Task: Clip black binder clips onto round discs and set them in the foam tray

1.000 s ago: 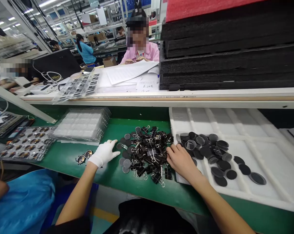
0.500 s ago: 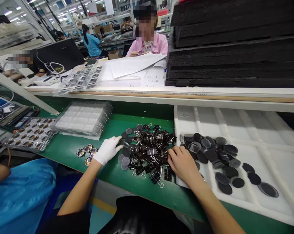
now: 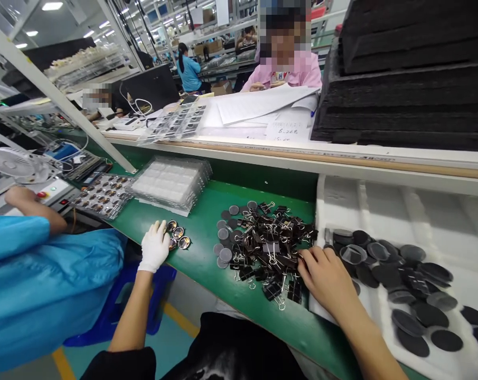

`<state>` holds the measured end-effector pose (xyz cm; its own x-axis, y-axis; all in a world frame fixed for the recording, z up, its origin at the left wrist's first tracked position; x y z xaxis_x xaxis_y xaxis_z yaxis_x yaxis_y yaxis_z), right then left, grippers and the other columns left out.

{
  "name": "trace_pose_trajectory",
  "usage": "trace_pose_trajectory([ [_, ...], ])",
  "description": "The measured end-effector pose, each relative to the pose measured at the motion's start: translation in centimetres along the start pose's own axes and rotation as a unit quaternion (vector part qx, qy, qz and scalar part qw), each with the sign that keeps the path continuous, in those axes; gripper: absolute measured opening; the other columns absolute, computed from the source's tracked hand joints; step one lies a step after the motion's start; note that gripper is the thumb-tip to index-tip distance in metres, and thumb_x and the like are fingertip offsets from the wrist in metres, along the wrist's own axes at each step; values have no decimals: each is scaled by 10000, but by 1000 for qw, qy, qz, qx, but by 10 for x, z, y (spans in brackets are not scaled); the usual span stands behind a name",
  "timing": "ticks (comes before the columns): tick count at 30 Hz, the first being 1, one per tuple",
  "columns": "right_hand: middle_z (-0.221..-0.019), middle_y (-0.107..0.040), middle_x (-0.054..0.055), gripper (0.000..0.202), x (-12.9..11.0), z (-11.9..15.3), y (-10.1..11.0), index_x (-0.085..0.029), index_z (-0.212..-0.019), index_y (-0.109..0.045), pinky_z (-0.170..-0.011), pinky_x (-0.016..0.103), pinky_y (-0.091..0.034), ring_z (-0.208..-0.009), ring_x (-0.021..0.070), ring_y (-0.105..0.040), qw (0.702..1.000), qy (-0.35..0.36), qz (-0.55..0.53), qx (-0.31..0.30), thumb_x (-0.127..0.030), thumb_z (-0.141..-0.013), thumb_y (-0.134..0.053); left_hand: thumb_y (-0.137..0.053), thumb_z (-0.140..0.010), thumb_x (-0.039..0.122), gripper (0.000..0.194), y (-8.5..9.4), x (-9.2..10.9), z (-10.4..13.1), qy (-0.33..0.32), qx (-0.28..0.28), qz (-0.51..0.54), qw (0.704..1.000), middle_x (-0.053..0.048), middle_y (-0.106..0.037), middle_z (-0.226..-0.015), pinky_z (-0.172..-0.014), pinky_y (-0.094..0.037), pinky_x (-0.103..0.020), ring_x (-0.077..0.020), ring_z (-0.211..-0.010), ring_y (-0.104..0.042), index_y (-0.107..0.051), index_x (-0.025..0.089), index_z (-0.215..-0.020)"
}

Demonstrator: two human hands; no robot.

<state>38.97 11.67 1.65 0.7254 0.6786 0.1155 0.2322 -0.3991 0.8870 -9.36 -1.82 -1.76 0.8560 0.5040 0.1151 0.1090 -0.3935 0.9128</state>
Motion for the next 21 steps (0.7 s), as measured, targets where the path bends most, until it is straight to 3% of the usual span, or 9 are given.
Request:
trace_pose_trajectory([
  [5, -885, -611, 107, 124, -1, -1, 2, -135, -956, -693, -742, 376, -368, -830, 264, -472, 1000, -9, 0, 7, -201, -968, -589, -602, -861, 537, 737, -7, 42, 7, -84, -52, -14, 995, -186, -417, -1591, -1175, -332, -522, -397, -1449, -393, -495, 188, -1501],
  [10, -883, -613, 111, 126, 0, -3, 2, -137, -927, -685, -761, 377, -381, -855, 269, -480, 1000, -28, -14, 3, -191, -968, -579, -580, -879, 592, 724, -13, 103, 9, -132, -54, -13, 990, -176, -412, -1599, -1170, -322, -527, -411, -1439, -383, -526, 170, -1466],
  [13, -892, -615, 109, 125, 1, -3, 1, -141, -933, -681, -767, 373, -387, -859, 265, -482, 999, -36, -19, -3, -189, -971, -573, -560, -907, 570, 718, -15, 131, 10, -125, -37, 5, 991, -198, -416, -1587, -1148, -344, -543, -415, -1430, -391, -503, 152, -1487],
  [17, -899, -612, 102, 136, 1, -3, 0, -147, -932, -677, -773, 367, -392, -867, 259, -490, 999, -41, -24, -5, -193, -980, -558, -580, -901, 542, 706, -9, 131, 4, -69, 25, 46, 996, -237, -504, -1481, -1058, -417, -579, -426, -1333, -484, -512, 140, -1477],
  [21, -898, -611, 103, 141, 2, -2, 0, -148, -936, -678, -779, 368, -394, -870, 261, -491, 998, -42, -36, -3, -195, -983, -554, -316, -1027, 356, 495, 3, 112, -22, -60, 64, 119, 989, -211, -654, -1276, -1050, -462, -493, -324, -1221, -594, -637, 102, -1305],
])
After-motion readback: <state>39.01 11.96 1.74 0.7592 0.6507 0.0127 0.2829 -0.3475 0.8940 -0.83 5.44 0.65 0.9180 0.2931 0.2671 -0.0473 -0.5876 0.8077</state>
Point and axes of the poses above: each hand's wrist, its own z-axis away from the middle knuckle, its own y-axis out of the back of the hand, x = y × z, the point moved 7 cm from there along -z, towards the middle knuckle
